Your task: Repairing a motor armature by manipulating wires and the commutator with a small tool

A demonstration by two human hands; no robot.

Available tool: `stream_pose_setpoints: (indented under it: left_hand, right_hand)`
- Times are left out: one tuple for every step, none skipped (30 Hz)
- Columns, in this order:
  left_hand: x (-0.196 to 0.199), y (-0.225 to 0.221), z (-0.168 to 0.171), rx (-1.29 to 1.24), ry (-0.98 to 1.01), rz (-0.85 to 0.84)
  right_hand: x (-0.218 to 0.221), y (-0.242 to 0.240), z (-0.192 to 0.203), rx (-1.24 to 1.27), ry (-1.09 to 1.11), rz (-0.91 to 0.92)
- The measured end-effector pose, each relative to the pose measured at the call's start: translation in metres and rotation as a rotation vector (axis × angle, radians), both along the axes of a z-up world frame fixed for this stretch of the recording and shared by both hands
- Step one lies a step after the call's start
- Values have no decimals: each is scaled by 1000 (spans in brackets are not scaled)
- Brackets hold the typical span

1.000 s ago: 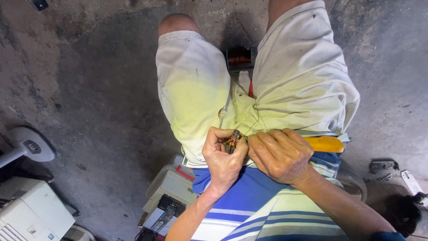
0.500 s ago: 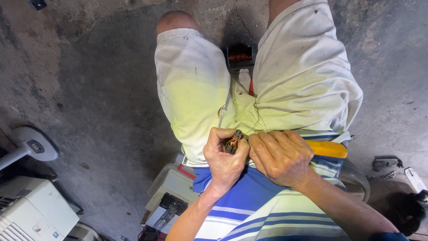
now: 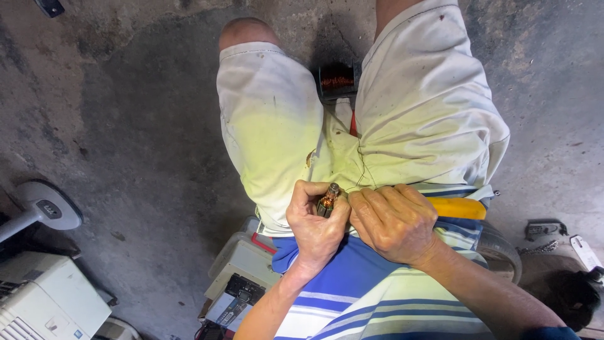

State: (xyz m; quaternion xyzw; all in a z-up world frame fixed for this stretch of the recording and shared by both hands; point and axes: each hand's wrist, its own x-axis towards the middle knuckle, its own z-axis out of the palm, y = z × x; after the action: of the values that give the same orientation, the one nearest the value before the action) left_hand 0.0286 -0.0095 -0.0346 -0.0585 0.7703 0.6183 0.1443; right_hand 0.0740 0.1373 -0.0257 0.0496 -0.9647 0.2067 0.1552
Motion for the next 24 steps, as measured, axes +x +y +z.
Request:
stream_pose_setpoints:
  left_hand:
    - [1, -1, -2, 8, -6, 9]
    - [-2, -2, -1, 7, -4, 9]
    - [-5, -3, 0, 66, -94, 28]
    - [-8, -3, 1, 127, -183, 46]
    - [-13, 3, 13, 127, -181, 45]
    - [-18, 11, 23, 270, -301, 120]
    - [-23, 18, 33, 413, -421, 194]
    - [-24, 14, 34, 415, -415, 198]
    - [-26, 10, 36, 526, -522, 226]
    - [-29, 8, 36, 644, -628, 245]
    - [-31, 6, 36, 651, -622, 239]
    - [-31, 5, 36, 668, -684, 281]
    - [-30, 2, 36, 685, -747, 322]
    - [-30, 0, 37, 693, -741, 319]
    - [-31, -2, 38, 698, -811, 327]
    - [-32, -4, 40, 704, -879, 334]
    - [-32, -6, 40, 714, -871, 331]
    - [-32, -9, 41, 769, -925, 340]
    - [-31, -11, 41, 824, -979, 347]
    - [-31, -14, 40, 829, -972, 350]
    - [-30, -17, 39, 857, -950, 359]
    - [-29, -20, 38, 882, -930, 365]
    - [-28, -21, 36, 886, -925, 364]
    - [-27, -23, 35, 906, -922, 387]
  right_hand:
    - [0, 0, 0, -42, -8, 6]
    - [-3, 2, 3, -43, -6, 6]
    - [-6, 4, 6, -86, -3, -11]
    - [-9, 6, 10, -127, 1, -28]
    - [-10, 7, 16, -126, 3, -29]
    - [-12, 11, 21, -157, 34, -93]
    - [-14, 14, 27, -188, 64, -157]
    - [-14, 15, 37, -188, 69, -151]
    - [-14, 17, 48, -279, 22, -102]
    - [-15, 21, 59, -362, -20, -57]
    - [-18, 23, 70, -354, -11, -57]
    - [-19, 26, 81, -348, -63, -20]
    - [-19, 27, 92, -340, -114, 16]
    - [-18, 27, 89, -333, -108, 19]
    - [-17, 26, 88, -429, -157, 55]
    - [-17, 26, 86, -523, -205, 94]
    - [-21, 23, 84, -514, -198, 100]
    - [-25, 21, 83, -587, -203, 134]
    - [-29, 19, 81, -659, -208, 169]
    - [-35, 12, 76, -655, -206, 176]
    - [-42, 5, 71, -607, -112, 140]
    - [-48, -1, 65, -558, -17, 100]
    - [-45, -5, 57, -556, -14, 104]
    - [-44, -9, 50, -509, 6, 86]
